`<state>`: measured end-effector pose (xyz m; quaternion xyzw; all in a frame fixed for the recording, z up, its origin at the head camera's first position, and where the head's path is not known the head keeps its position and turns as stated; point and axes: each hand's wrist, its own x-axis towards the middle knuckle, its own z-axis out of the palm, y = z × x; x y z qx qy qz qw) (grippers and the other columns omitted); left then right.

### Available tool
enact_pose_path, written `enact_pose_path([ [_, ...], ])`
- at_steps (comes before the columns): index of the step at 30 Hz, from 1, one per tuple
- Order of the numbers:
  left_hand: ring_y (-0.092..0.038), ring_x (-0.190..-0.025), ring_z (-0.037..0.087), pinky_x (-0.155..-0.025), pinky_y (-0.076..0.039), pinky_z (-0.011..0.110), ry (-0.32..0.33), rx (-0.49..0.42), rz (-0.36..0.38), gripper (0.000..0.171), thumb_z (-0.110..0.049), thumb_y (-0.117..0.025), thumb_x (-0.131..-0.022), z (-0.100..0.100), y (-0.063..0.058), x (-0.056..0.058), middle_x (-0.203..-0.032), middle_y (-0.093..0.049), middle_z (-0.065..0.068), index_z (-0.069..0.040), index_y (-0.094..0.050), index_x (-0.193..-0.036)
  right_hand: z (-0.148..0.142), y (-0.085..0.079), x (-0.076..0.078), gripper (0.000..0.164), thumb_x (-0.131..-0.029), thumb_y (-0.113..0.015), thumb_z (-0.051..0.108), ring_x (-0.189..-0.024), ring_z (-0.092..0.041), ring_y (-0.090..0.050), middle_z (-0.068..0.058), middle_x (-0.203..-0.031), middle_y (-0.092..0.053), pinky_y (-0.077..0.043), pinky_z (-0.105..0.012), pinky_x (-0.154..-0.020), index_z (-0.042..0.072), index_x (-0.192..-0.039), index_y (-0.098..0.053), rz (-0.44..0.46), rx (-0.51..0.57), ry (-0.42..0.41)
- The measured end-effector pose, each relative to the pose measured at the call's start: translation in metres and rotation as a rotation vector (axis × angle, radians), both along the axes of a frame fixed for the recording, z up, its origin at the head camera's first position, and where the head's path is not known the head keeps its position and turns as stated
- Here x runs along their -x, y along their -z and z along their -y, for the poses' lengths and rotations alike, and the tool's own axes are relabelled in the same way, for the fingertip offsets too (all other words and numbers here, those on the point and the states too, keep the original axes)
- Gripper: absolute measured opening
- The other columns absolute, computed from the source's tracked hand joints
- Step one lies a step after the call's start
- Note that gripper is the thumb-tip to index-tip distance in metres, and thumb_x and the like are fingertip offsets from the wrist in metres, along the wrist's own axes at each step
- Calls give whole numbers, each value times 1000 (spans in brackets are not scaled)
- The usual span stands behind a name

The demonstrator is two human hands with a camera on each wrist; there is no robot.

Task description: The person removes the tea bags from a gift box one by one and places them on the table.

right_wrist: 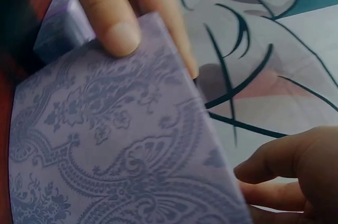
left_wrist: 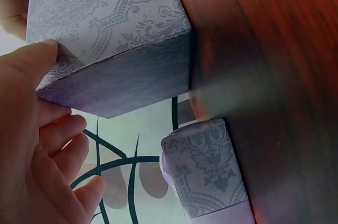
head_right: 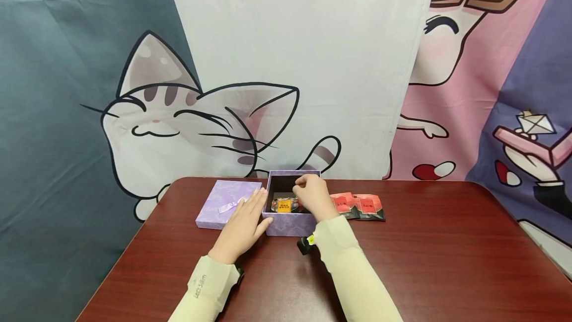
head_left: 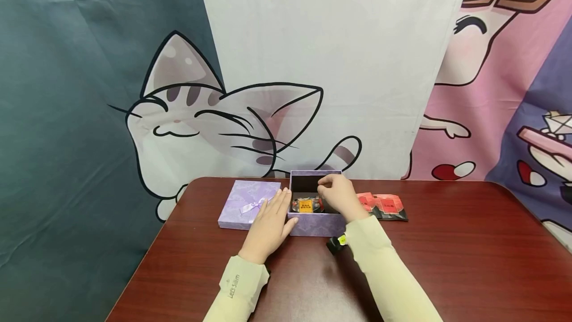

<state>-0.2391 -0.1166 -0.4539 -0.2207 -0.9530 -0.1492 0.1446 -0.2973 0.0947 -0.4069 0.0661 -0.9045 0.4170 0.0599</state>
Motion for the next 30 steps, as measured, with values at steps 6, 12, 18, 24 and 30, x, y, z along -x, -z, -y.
enact_pose_path([
  [6,-28,-152,24,-120,-27,55,-1,13,13,68,-43,-53,-105,0,0,-1,-163,-35,10,-5,-34,-158,9,8,10,29,-92,-60,8,-96,-33,-70,-20,-106,-73,-55,-48,-88,-8,-112,-72,50,-100,-25],
  [12,-28,-152,25,-119,-27,55,6,3,10,68,-41,-53,-105,0,0,-1,-162,-35,12,-4,-34,-158,16,17,12,24,-93,-63,10,-87,-29,-69,-19,-99,-73,-57,-46,-82,-8,-106,-72,93,-164,-16],
  [18,-31,-151,26,-119,-28,55,-1,12,-3,67,-41,-54,-104,0,2,0,-162,-36,11,-3,-36,-157,18,18,13,18,-93,-65,14,-74,-24,-63,-12,-83,-70,-54,-39,-70,-3,-89,-72,137,-222,-7],
  [24,-30,-151,26,-119,-27,55,0,13,3,67,-41,-54,-104,0,2,0,-162,-35,11,-4,-35,-157,17,18,12,16,-92,-63,10,-71,-21,-60,-11,-84,-70,-53,-36,-66,-2,-89,-73,151,-218,-24],
  [30,-29,-151,26,-120,-26,55,1,3,10,68,-41,-54,-104,0,0,0,-162,-35,11,-4,-35,-157,16,20,13,23,-90,-62,6,-90,-30,-68,-21,-106,-73,-57,-43,-77,-7,-106,-73,116,-183,-23],
])
